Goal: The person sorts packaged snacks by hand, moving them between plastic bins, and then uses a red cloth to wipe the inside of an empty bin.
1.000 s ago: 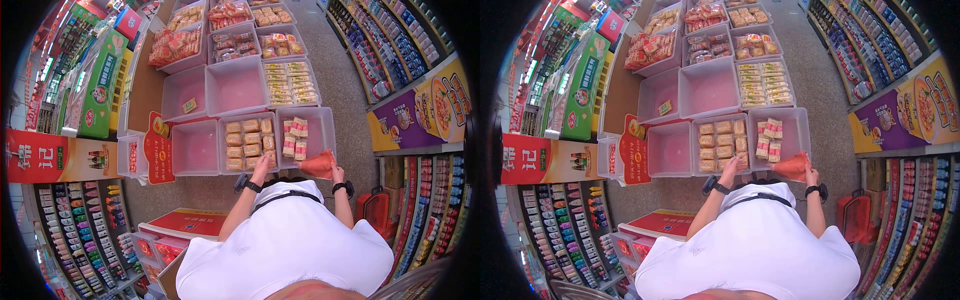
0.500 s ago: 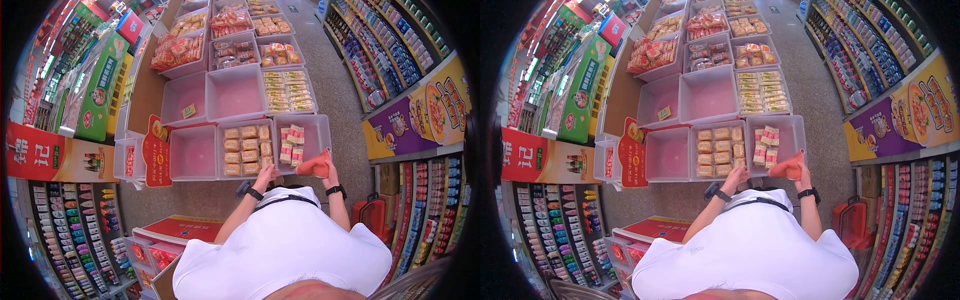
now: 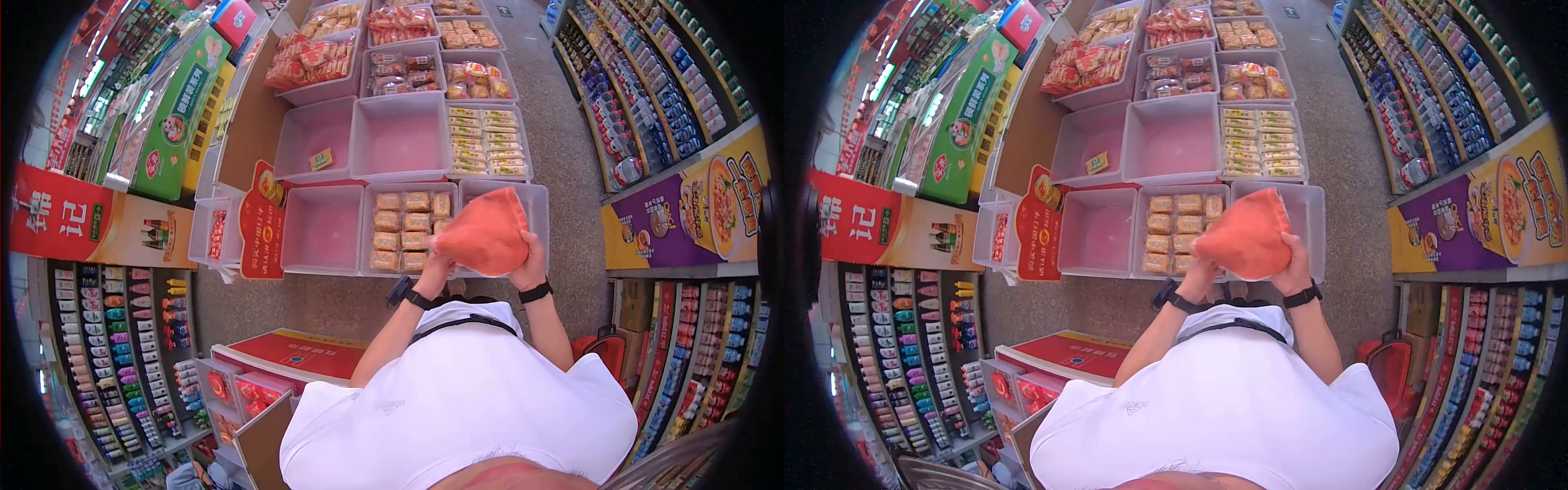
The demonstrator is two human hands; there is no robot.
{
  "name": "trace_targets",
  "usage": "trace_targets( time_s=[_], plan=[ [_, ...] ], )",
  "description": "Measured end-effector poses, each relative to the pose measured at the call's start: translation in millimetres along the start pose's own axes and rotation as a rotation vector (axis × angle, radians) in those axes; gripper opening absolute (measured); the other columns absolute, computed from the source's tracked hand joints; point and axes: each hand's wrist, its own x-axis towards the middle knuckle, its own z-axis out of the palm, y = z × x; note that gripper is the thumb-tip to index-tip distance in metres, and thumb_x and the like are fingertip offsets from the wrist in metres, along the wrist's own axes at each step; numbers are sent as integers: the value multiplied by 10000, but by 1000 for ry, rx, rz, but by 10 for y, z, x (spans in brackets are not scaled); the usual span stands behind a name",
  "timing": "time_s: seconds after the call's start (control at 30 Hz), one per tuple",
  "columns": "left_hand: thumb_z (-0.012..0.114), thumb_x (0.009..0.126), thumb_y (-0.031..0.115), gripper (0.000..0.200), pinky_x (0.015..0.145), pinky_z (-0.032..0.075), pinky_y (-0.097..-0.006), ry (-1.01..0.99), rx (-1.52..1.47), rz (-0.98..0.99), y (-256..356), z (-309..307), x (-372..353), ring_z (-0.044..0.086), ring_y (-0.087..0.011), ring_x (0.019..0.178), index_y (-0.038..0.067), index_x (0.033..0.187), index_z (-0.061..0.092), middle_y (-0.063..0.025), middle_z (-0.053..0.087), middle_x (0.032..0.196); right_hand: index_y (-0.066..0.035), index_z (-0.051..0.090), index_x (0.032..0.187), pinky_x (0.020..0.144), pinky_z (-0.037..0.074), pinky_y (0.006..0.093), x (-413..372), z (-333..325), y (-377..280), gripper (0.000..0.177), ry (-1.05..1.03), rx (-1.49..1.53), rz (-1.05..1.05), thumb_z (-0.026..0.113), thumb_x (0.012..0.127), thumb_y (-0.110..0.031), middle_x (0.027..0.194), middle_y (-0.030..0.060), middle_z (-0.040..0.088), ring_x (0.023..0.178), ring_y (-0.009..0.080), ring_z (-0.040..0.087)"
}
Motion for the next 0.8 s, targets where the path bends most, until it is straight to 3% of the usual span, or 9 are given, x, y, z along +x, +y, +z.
trace_targets(
  time_s=[0.03,0.1,0.2,0.33,0.43,0.53,0.6,0.67,0.8],
  plan=[
    [385,943,328,398,866,422,-330,9,-1,4,82,58,-57,516,-179,1064,92,1264,395,-52,513,1194,-9,414,1221,947,406,402,21,0,18,454,-4,1,9,514,826,-209,1212,145,508,1096,264,516],
    [407,918,407,488,944,388,-364,-108,-465,27,212,90,-180,447,-201,1165,105,1298,354,-61,431,1302,-10,410,1226,956,395,401,66,-12,89,466,-3,-57,174,514,819,-213,1217,146,503,1108,266,506],
    [405,891,473,566,1001,350,-393,-84,-604,13,356,44,-306,415,-240,1203,85,1301,351,-92,391,1338,10,411,1227,970,385,394,67,-61,186,464,-2,-74,211,513,814,-176,1209,158,506,1111,261,506],
    [378,903,460,569,1006,347,-409,-39,-594,-42,428,-31,-540,406,-250,1213,50,1297,348,-112,396,1331,22,394,1244,993,358,392,-13,-91,270,488,-63,-39,237,506,804,-158,1231,165,488,1135,264,485],
    [341,930,276,426,964,400,-393,-8,-669,-40,477,-35,-674,456,-249,1168,8,1259,376,-151,437,1283,41,378,1253,1002,342,386,-13,-39,285,522,-160,-58,246,510,786,-152,1251,166,472,1155,264,465],
    [348,928,280,429,961,403,-394,2,-707,85,552,50,-803,466,-257,1154,11,1260,374,-153,446,1271,42,378,1254,999,345,380,58,0,298,537,-202,-132,284,521,773,-151,1256,163,467,1159,258,461],
    [325,931,360,502,981,381,-426,9,-719,82,387,-108,-795,430,-284,1187,20,1300,316,-166,394,1312,43,367,1262,999,345,376,99,19,289,558,-258,-211,293,531,765,-150,1262,160,460,1162,257,460],
    [366,928,348,486,963,401,-382,46,-442,185,379,-103,-859,446,-241,1175,36,1298,329,-134,405,1312,44,355,1270,1000,345,372,136,48,286,578,-321,-292,307,540,757,-149,1268,158,454,1164,255,459],
    [405,917,367,515,972,392,-379,57,-576,185,506,44,-1032,426,-236,1194,65,1321,302,-113,381,1335,23,302,1311,1002,345,389,155,98,293,646,-407,-328,368,556,745,-159,1305,167,413,1187,270,437]
  ],
)
